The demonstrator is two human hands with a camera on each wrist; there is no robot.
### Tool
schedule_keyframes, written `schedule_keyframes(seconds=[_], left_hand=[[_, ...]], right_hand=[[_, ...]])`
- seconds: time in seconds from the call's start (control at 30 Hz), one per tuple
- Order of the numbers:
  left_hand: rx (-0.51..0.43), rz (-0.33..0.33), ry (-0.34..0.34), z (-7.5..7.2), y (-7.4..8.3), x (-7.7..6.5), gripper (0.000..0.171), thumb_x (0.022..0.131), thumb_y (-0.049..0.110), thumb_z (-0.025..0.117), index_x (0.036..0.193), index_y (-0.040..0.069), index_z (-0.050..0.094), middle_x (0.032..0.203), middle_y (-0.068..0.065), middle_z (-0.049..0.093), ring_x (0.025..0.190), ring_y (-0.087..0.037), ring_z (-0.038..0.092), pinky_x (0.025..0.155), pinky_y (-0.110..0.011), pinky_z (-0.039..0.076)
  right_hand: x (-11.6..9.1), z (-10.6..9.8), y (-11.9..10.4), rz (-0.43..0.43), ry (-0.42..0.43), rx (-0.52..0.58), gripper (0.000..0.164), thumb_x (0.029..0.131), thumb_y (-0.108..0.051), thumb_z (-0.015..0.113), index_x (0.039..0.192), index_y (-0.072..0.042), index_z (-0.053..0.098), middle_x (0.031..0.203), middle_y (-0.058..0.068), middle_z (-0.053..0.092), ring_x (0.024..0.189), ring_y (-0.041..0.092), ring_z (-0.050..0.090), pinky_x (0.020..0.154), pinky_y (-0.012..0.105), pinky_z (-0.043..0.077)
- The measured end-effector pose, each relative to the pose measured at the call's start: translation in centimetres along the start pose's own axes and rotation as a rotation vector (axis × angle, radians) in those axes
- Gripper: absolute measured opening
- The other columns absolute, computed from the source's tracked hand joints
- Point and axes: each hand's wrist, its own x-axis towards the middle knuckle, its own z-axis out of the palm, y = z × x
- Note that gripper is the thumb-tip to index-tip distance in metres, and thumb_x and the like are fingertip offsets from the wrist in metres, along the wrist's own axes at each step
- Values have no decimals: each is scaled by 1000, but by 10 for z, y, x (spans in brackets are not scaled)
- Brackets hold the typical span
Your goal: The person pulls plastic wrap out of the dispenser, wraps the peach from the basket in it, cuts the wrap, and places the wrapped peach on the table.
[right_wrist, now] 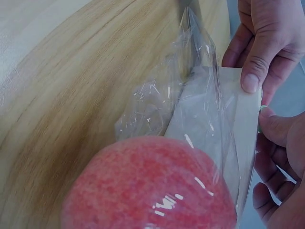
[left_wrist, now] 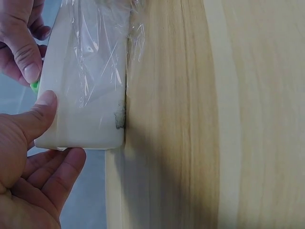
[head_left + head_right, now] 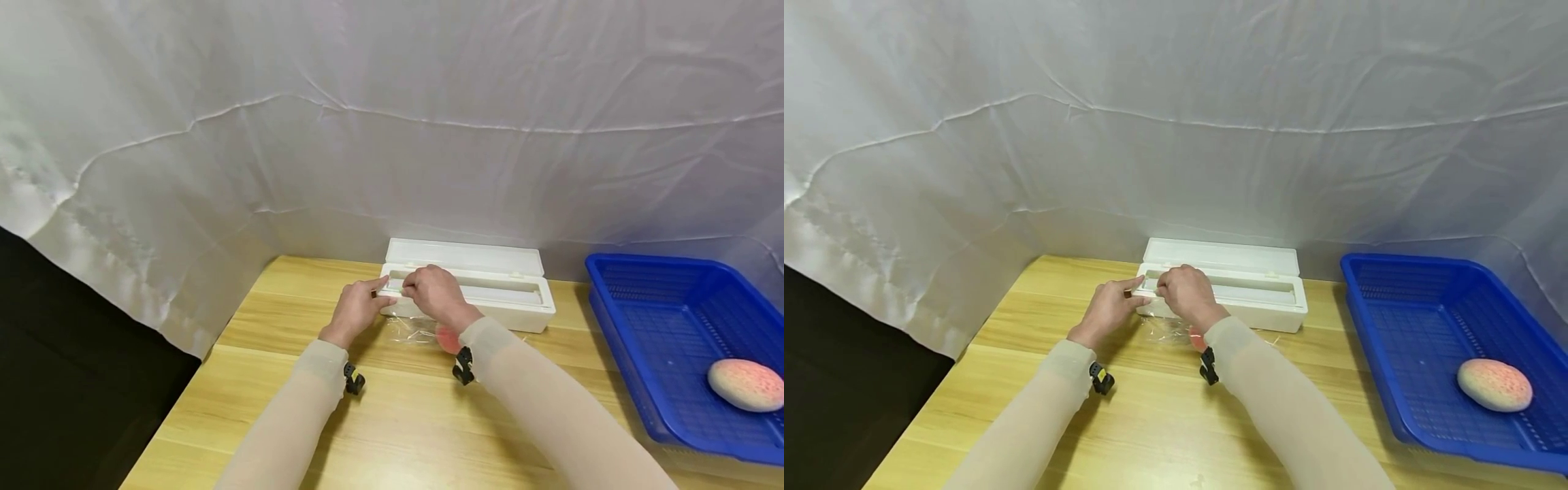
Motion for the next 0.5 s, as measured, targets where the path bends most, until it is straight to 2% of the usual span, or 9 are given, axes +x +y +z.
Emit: schedule_keyframes(seconds=[0.1, 0.2, 0.33, 0.5], left_hand=[[1, -2, 4, 1, 0, 0, 56, 96, 36, 78, 148, 21, 62, 134, -15, 71, 48, -9, 34, 51, -27, 42], [-3, -7, 8, 1, -1, 0, 56, 96, 37, 77, 148, 21, 62, 109, -16, 78, 48, -9, 34, 49, -25, 39], [-21, -2, 11, 2, -1, -2, 57, 96, 35, 77, 148, 19, 61, 86, -12, 75, 47, -9, 35, 47, -24, 37], [-32, -9, -2, 2, 0, -3, 57, 98, 34, 76, 150, 18, 59, 75, -11, 68, 46, -10, 34, 46, -23, 35]], right_hand=[[-2, -1, 2, 8, 0, 13, 19, 99, -28, 75, 112, -16, 83, 113, 3, 80, 108, 26, 70, 99, 44, 57], [-3, -2, 3, 7, -2, 25, 20, 99, -28, 75, 112, -15, 83, 114, 3, 80, 109, 26, 71, 99, 45, 57], [-4, -2, 5, 2, -6, 32, 21, 100, -28, 74, 113, -14, 82, 115, 4, 80, 111, 27, 70, 101, 46, 56], [-5, -4, 6, 4, -5, 26, 20, 100, -28, 74, 112, -14, 83, 116, 4, 80, 112, 27, 70, 102, 46, 56]])
